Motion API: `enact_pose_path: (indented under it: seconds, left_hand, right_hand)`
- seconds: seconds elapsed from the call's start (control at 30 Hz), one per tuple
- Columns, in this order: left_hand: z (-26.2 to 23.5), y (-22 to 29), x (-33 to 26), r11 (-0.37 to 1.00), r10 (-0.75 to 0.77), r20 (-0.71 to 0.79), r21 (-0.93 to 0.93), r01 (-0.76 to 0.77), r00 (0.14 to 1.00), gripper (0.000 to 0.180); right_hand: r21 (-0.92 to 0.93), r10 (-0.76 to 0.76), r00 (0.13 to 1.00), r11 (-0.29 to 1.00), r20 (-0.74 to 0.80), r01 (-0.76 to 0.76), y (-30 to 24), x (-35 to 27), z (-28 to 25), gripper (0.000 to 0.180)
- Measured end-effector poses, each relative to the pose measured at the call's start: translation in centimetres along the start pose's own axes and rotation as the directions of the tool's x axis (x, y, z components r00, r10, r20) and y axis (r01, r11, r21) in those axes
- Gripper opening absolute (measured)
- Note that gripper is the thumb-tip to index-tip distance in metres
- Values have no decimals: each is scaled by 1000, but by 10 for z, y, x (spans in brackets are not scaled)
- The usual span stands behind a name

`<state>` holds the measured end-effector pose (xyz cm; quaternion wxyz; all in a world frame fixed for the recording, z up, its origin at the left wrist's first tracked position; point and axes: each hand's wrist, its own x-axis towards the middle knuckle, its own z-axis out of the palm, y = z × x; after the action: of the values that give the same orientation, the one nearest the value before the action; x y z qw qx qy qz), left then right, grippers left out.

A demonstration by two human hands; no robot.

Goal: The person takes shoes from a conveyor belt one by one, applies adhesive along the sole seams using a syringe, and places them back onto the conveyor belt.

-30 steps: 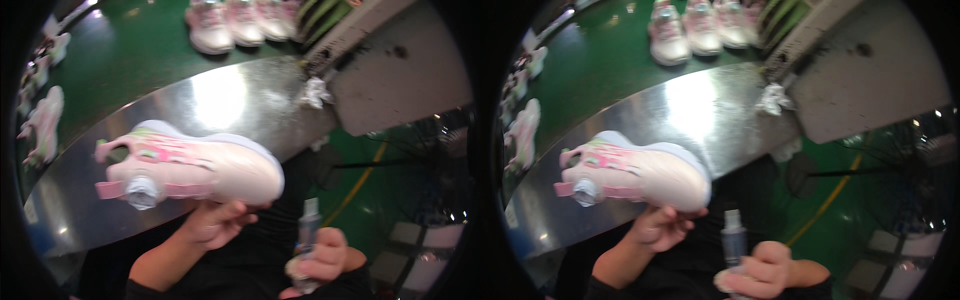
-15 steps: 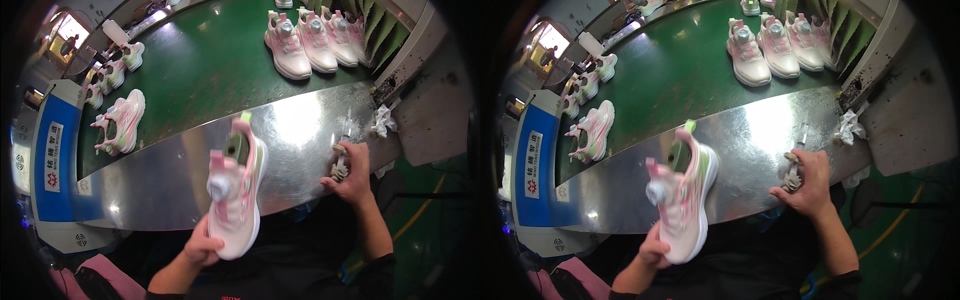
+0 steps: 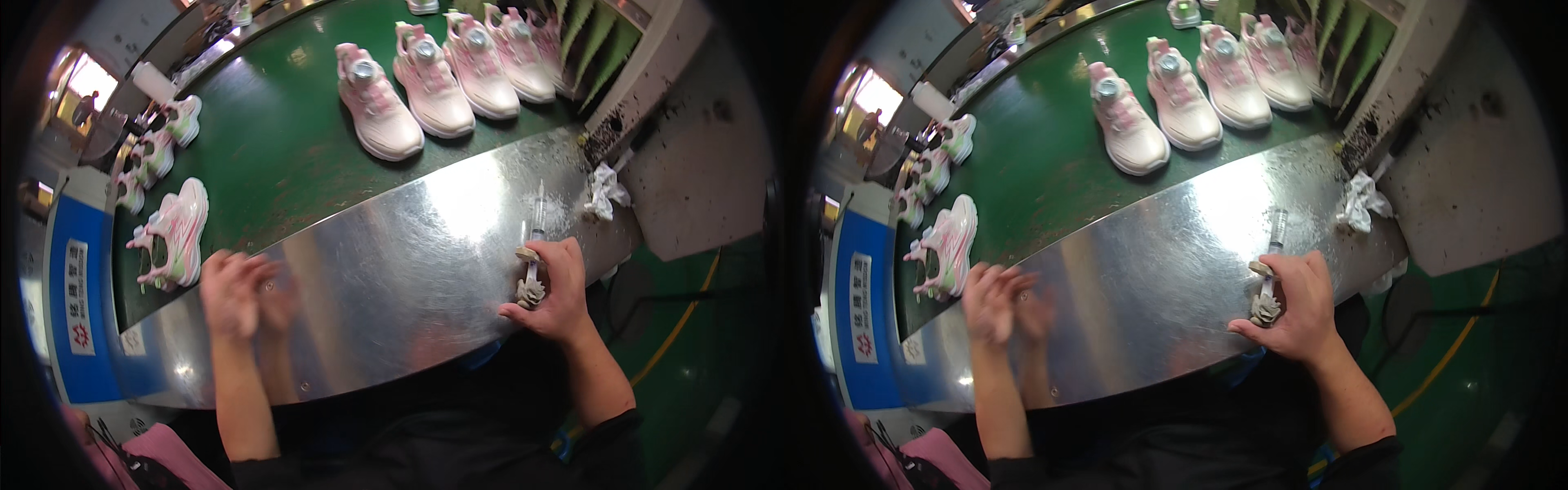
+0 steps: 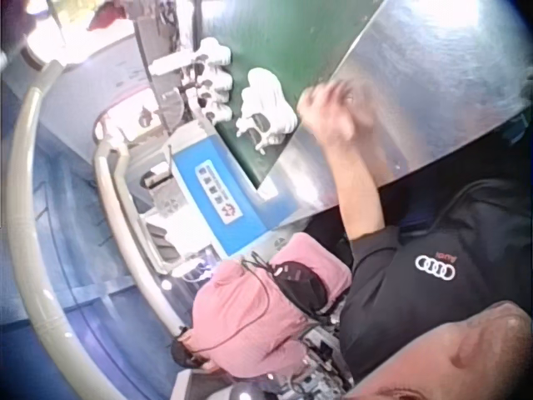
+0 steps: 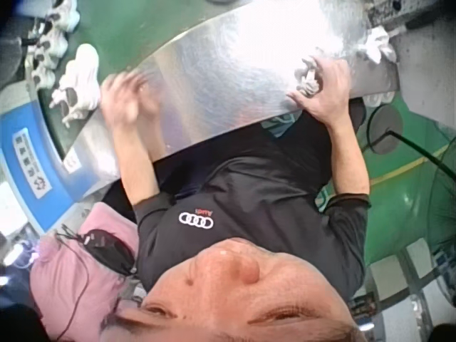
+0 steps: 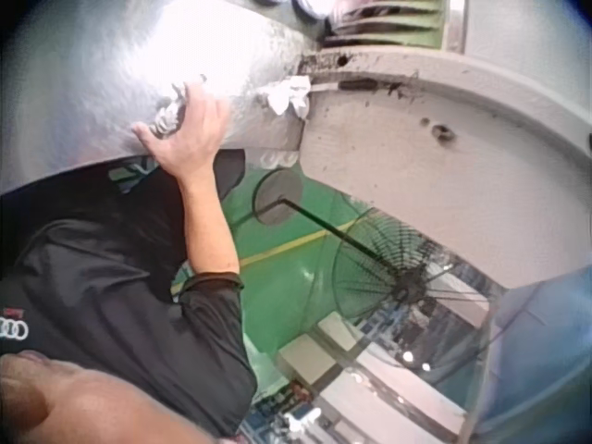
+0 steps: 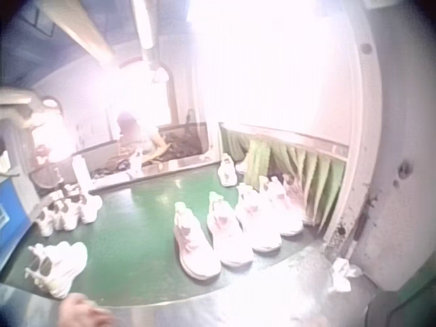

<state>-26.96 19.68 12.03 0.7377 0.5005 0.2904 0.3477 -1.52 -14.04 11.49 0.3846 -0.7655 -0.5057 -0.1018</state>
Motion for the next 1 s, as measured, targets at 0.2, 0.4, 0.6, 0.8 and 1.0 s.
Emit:
enact_pose_path:
  seconds: [0.2,0.4,0.6,0.8,1.0]
  left_hand:
    - [-228,36,8,863,385,-407,478,-167,828,41]
    - [-197,25,54,807,404,-329,567,-164,853,52]
    - [-163,35,85,829,308,-325,553,-84,894,69]
    - [-183,51,102,809,290,-243,579,-101,926,68]
    - [-108,60,22,834,272,-100,521,-183,957,63]
  right_hand:
    - [5,4,1000,1000,31,-4,1,2,-3,70]
    - [-28,-21,1000,999,-19,20,3,-4,1,67]
    - [-48,33,999,998,-20,-34,-1,-9,-4,68]
    - [-56,66,998,996,3,-66,-3,-12,-2,67]
    - [-70,80,997,994,-9,-80,-3,-15,-2,69]
